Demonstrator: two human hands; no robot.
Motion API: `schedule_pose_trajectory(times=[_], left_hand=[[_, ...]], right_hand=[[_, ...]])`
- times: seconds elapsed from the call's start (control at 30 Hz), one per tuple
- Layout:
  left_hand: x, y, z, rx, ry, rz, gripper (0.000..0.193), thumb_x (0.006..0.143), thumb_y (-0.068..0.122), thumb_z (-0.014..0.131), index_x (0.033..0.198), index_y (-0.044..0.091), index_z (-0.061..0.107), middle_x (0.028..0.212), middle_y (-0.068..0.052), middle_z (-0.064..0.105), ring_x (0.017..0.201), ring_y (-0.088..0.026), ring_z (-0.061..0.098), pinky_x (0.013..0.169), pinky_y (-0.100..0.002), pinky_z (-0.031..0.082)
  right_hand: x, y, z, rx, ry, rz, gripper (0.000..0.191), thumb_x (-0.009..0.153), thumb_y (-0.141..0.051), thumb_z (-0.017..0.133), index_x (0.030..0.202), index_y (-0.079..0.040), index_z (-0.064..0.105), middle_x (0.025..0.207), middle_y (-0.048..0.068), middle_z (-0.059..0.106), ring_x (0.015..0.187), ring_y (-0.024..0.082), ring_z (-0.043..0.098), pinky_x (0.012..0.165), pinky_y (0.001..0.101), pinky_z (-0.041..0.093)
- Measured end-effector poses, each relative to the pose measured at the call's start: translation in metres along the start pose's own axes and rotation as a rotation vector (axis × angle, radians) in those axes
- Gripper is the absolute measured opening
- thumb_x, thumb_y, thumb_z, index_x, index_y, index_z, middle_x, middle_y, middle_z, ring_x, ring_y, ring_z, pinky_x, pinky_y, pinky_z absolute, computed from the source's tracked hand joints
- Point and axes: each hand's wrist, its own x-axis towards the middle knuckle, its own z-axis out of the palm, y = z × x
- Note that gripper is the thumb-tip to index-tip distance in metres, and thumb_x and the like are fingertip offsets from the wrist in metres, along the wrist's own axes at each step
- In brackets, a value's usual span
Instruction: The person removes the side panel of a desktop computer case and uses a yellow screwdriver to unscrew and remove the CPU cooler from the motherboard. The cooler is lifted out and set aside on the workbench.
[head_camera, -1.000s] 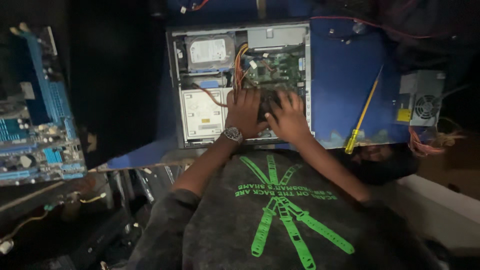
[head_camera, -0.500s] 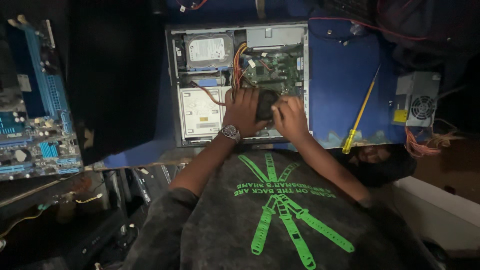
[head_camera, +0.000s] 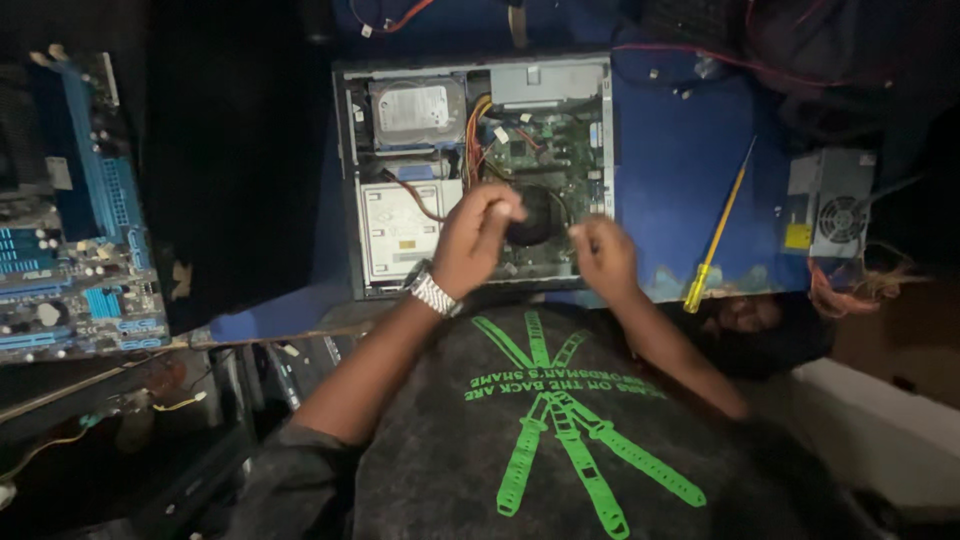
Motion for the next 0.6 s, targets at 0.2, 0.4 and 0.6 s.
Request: schedule_pose_trajectory(times=[0.2,0.4,0.6], left_hand=[[-0.046,0.183,0.021,-0.13,-0.205,0.482,0.012,0.097,0.021,0.057,0.105,0.013,0.057,0.105,-0.011,0.068,0.1,-0.023,0.066,0.092,-0.038,0.056],[-0.114,0.196,0.063,-0.658,-0.717,0.336,0.066,0.105,0.06,0.034,0.15,0.013,0.046,0.148,-0.013,0.051,0.139,-0.022,0.051,0.115,-0.037,0.046],[-0.133,0.148,0.08,-0.742,-1.051,0.193,0.068,0.107,0.058,0.036,0.158,0.012,0.035,0.162,-0.013,0.039,0.15,-0.023,0.039,0.123,-0.035,0.038]], right_hand=[[0.005,-0.004,0.004,0.271,0.022,0.279,0.019,0.107,-0.009,0.057,0.122,0.002,0.054,0.092,0.006,0.063,0.076,0.009,0.06,0.067,0.0272,0.05],[0.002,-0.001,0.004,0.135,0.055,0.136,0.017,0.108,-0.003,0.059,0.123,0.003,0.054,0.097,0.008,0.062,0.085,0.011,0.06,0.075,0.0267,0.05],[0.002,0.0,0.006,0.179,0.041,0.181,0.018,0.107,-0.002,0.059,0.123,0.003,0.053,0.098,0.008,0.063,0.083,0.011,0.06,0.073,0.0264,0.05]])
